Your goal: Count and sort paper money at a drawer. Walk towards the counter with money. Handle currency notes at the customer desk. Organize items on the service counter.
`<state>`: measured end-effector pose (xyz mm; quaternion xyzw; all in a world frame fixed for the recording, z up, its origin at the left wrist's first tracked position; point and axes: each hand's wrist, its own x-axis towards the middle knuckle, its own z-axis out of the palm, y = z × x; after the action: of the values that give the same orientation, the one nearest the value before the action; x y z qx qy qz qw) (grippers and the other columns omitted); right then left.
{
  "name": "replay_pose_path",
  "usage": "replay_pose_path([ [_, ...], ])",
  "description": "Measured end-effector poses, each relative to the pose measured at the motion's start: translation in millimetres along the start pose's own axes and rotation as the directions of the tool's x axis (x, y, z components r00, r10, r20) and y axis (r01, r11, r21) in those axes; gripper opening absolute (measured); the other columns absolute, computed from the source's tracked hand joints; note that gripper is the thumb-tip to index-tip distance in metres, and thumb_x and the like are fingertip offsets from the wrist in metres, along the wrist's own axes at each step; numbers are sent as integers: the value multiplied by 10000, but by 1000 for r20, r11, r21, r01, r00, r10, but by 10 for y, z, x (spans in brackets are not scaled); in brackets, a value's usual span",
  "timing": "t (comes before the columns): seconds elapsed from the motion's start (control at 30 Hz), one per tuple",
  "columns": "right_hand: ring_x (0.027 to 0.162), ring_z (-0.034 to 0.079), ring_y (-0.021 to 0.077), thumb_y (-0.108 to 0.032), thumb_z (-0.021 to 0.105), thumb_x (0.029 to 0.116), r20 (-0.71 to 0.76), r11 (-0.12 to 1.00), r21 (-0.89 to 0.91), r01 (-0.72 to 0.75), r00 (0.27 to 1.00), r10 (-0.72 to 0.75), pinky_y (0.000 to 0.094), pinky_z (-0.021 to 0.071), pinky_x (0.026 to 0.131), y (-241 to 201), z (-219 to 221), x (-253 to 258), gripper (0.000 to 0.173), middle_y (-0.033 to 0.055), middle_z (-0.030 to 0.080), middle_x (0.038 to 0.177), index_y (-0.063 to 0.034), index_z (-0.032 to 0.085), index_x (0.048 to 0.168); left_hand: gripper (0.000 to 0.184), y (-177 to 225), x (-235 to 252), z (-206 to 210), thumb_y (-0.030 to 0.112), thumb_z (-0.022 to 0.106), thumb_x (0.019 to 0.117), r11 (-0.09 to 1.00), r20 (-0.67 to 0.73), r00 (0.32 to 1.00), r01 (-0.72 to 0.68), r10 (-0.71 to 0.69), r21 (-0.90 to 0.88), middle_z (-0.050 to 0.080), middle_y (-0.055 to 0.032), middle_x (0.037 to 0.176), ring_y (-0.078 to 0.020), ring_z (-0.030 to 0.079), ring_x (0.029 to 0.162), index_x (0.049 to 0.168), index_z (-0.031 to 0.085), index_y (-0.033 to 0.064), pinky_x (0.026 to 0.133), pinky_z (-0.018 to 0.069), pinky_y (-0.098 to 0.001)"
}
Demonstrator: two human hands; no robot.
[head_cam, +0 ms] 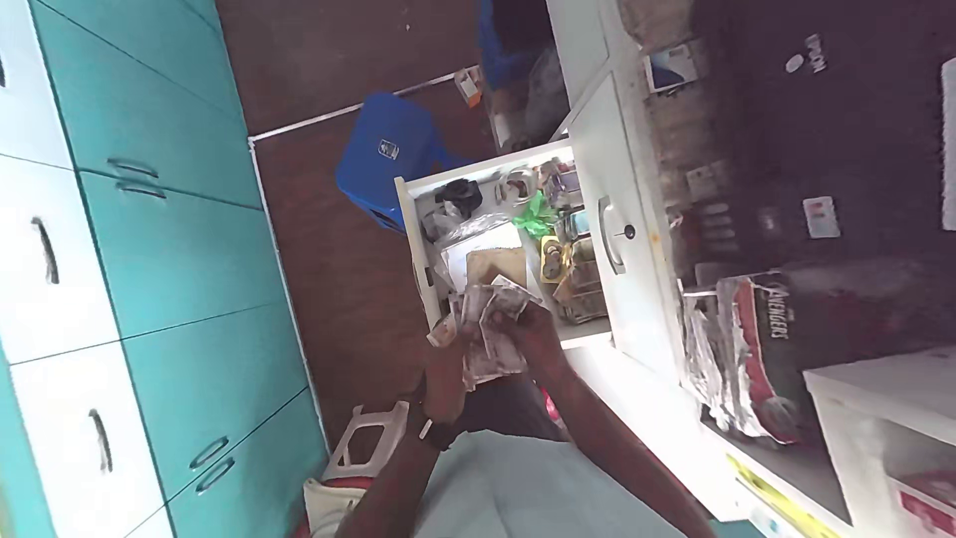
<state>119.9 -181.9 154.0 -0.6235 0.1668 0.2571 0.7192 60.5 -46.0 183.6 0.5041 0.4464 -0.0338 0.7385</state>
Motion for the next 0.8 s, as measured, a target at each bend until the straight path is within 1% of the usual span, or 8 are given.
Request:
replay_pose_path([
  [0.13,872,738,172,-23,738,904,18,1000,-3,-31,999,31,349,636,811,20,-18,-3,217,102,755,949,42,679,1102,451,-32,17,-44,-11,718,895,999,-14,999,-43,42,-23,711,-159,1065,-215,717,940,1301,534,-76,856,624,-407],
  [0.23,906,735,174,-27,733,905,44,999,22,-41,998,40,355,631,846,35,-38,-18,241,103,753,980,45,671,1126,446,-41,25,-44,-31,753,859,998,-10,998,-65,65,-15,722,-155,1033,-213,723,911,1259,562,-81,833,631,-404],
  [0.4,940,723,160,-36,722,908,-27,1000,2,-24,999,24,341,626,866,34,-110,-41,295,98,737,1022,44,639,1179,353,-60,42,-58,28,717,919,997,-11,998,-65,65,-38,728,-158,1013,-221,725,896,1232,593,-79,827,630,-405],
  [0.47,913,728,153,-38,715,912,-27,1000,-2,23,999,-23,333,629,843,20,-194,-47,264,89,746,995,42,647,1155,341,-66,44,-75,16,727,907,994,11,996,-82,83,-67,736,-166,992,-234,736,877,1208,602,-84,819,638,-418],
  [0.57,832,728,130,-23,734,882,47,999,-15,32,998,-31,312,632,778,-46,-217,-70,210,57,753,912,15,688,1084,369,-94,47,-81,-18,765,858,994,9,996,-90,90,-65,740,-178,976,-248,741,855,1186,618,-97,799,644,-429],
  [0.63,868,726,111,-53,757,870,114,995,-105,-2,993,14,305,629,810,-64,-171,-92,250,40,754,945,0,694,1106,395,-84,11,-51,-33,778,831,998,-11,998,-56,56,4,737,-166,982,-227,736,863,1186,614,-87,797,642,-407],
  [0.73,903,717,110,-39,726,901,176,996,-59,-60,982,69,312,616,852,11,-133,-141,238,48,752,982,12,690,1131,327,-119,-67,-91,83,670,957,996,41,999,-5,1,90,723,-144,1057,-201,714,946,1251,613,-48,848,621,-397],
  [0.8,900,713,110,-1,675,925,181,994,28,-106,979,99,305,613,846,44,-116,-214,251,47,743,989,13,653,1175,332,-162,-108,-239,192,426,1086,998,105,993,52,-50,-19,712,-107,1102,-171,703,997,1321,552,-6,875,608,-384],
])
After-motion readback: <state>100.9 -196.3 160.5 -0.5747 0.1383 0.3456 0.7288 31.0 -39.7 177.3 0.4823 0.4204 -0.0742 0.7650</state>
